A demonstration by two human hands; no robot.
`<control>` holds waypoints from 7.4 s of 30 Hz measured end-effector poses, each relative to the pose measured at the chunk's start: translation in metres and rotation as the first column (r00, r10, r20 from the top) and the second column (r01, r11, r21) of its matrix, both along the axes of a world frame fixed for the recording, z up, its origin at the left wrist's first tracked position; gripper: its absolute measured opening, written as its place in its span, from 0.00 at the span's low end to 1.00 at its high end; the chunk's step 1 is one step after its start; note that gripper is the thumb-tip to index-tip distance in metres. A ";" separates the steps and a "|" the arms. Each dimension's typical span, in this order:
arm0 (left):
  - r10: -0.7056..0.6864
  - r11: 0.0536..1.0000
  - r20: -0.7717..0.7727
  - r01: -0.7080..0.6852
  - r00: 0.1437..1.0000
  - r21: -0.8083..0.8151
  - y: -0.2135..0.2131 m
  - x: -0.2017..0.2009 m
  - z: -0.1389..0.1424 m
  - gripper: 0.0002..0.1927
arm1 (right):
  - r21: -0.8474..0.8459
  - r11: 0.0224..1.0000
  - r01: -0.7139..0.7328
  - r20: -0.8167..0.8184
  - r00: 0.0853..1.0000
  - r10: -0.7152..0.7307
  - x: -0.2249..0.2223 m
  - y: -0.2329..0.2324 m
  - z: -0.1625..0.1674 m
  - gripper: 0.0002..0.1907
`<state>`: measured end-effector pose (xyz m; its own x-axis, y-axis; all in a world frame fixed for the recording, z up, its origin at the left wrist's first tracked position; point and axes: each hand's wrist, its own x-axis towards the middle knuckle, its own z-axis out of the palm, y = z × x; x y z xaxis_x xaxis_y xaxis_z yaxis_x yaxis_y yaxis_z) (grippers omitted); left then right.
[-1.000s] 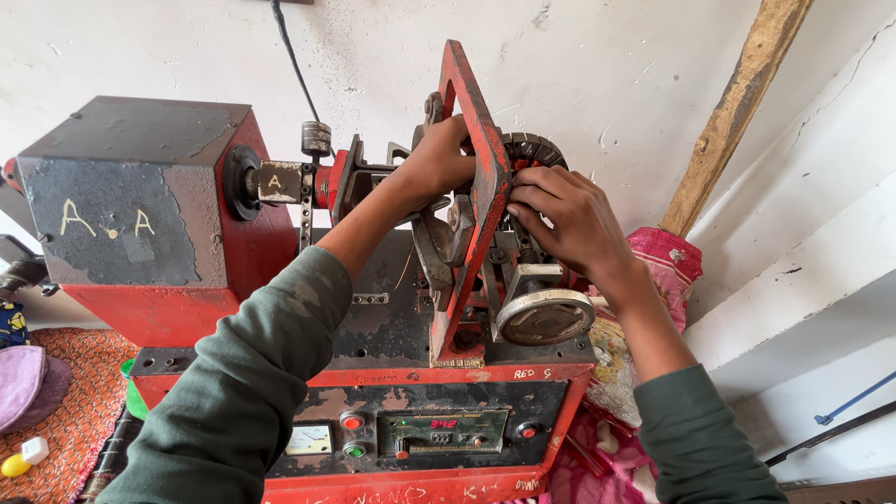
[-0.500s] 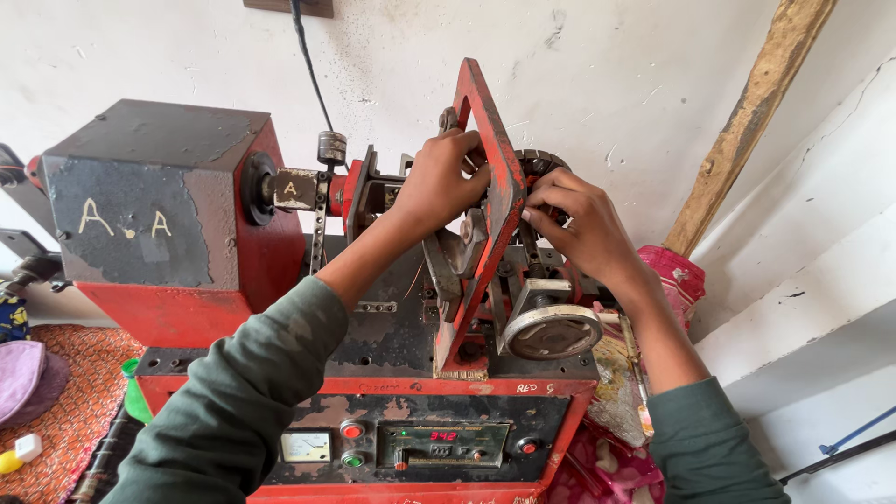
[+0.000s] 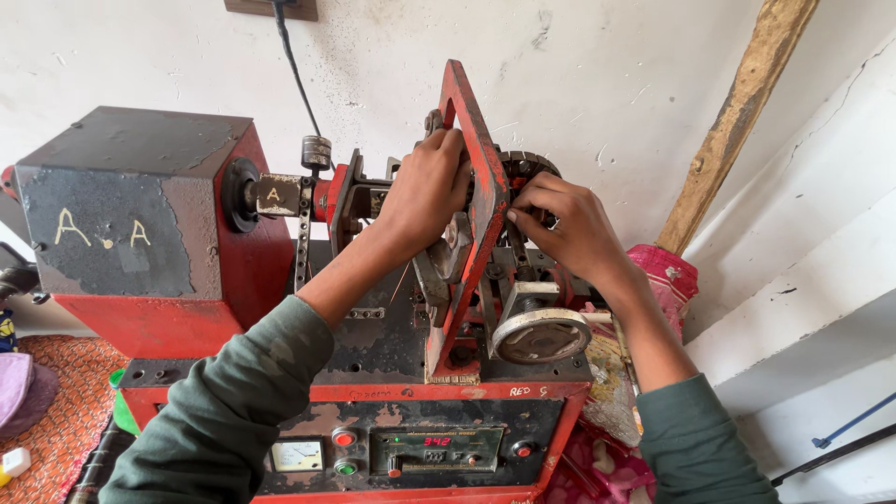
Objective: The person adjusts internal components of a red and black electrical machine using a screwdriver and their hands. They tighten parts, rotate a wheel, and press buttons on the control panel. The machine starts and runs briefly before the person continues adjusting internal parts.
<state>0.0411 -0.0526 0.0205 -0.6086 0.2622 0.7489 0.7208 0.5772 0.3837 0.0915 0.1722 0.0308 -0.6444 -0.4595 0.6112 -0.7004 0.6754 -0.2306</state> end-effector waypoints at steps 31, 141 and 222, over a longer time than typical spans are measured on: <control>-0.236 0.971 0.227 0.221 0.945 0.090 -0.002 -0.022 -0.005 0.11 | 0.046 0.999 -0.009 -0.124 0.992 0.015 0.003 -0.015 -0.009 0.09; -0.235 0.955 0.181 0.192 0.955 0.226 0.002 -0.043 -0.006 0.13 | -0.035 0.999 -0.007 -0.222 0.975 -0.001 -0.027 -0.041 0.039 0.05; -0.531 0.819 0.777 -0.030 0.338 0.573 0.045 -0.107 -0.006 0.14 | -0.090 0.964 0.250 -0.658 0.711 -0.246 -0.013 -0.032 -0.015 0.04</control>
